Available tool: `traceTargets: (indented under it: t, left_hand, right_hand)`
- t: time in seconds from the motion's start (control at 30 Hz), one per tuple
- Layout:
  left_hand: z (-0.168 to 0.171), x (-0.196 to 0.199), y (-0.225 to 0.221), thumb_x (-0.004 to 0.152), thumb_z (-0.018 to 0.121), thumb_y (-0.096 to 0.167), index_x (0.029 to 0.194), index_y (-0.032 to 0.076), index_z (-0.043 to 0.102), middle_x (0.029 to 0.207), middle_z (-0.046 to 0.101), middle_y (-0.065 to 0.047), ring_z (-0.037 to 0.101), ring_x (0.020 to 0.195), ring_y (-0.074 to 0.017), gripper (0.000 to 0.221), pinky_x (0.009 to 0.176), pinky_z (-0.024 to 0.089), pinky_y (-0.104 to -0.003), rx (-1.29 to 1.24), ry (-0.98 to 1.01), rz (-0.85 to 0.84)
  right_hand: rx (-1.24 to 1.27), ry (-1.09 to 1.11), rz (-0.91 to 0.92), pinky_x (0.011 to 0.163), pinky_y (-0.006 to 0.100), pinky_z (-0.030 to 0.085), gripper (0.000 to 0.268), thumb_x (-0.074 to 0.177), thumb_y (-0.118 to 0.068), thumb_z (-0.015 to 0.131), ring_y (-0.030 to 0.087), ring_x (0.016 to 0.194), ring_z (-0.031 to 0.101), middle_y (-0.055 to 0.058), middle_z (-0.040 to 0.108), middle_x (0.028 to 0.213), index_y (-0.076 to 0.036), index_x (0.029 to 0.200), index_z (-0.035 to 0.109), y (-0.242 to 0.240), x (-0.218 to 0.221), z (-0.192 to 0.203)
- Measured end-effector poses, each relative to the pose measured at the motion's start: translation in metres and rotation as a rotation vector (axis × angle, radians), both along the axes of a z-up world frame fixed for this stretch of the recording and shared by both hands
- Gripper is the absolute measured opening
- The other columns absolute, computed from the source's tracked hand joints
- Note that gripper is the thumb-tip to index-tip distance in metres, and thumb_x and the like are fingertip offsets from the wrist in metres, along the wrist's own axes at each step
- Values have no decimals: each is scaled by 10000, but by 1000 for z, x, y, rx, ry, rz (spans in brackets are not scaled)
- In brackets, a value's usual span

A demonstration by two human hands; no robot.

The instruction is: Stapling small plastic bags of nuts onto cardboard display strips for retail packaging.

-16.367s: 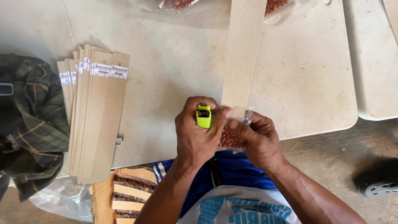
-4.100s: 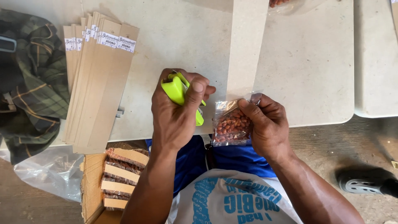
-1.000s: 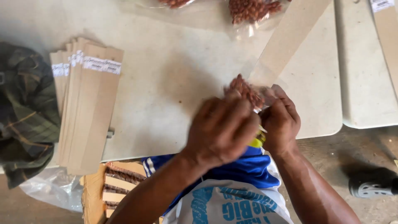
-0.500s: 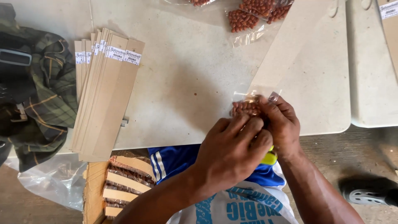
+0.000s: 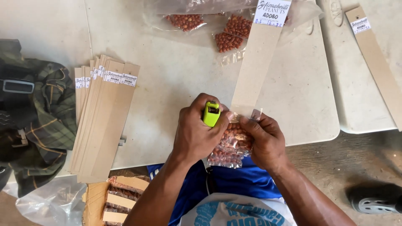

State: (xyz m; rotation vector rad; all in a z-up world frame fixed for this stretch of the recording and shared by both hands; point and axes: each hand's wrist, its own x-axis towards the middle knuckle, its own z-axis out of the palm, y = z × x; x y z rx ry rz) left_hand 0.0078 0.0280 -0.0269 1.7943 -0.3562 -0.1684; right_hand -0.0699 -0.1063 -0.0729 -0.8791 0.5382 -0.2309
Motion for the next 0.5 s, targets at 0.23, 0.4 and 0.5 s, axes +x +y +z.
traceTargets:
  t: [0.23, 0.4, 0.5]
  left_hand:
    - [-5, -1, 4, 848, 774, 25, 914, 22, 611, 754, 749, -180, 716, 568, -224, 176, 536, 559, -345, -130, -32, -51]
    - [-5, -4, 4, 854, 788, 34, 922, 38, 603, 787, 757, -169, 717, 616, -209, 197, 582, 577, -345, -129, -33, -52]
    - [-7, -5, 4, 862, 788, 39, 923, 52, 590, 807, 761, -166, 728, 649, -210, 208, 615, 596, -347, -141, -51, -48]
  right_hand:
    - [-11, -69, 35, 301, 272, 501, 229, 931, -30, 710, 151, 429, 580, 140, 558, 587, -12, 759, 559, 2, 3, -5]
    - [17, -78, 42, 303, 249, 455, 225, 932, -17, 703, 138, 403, 530, 126, 528, 567, -23, 765, 552, 2, 4, 3]
    - [2, -85, 56, 311, 241, 459, 231, 938, -23, 705, 136, 391, 529, 123, 534, 558, -28, 761, 557, 1, 1, -5]
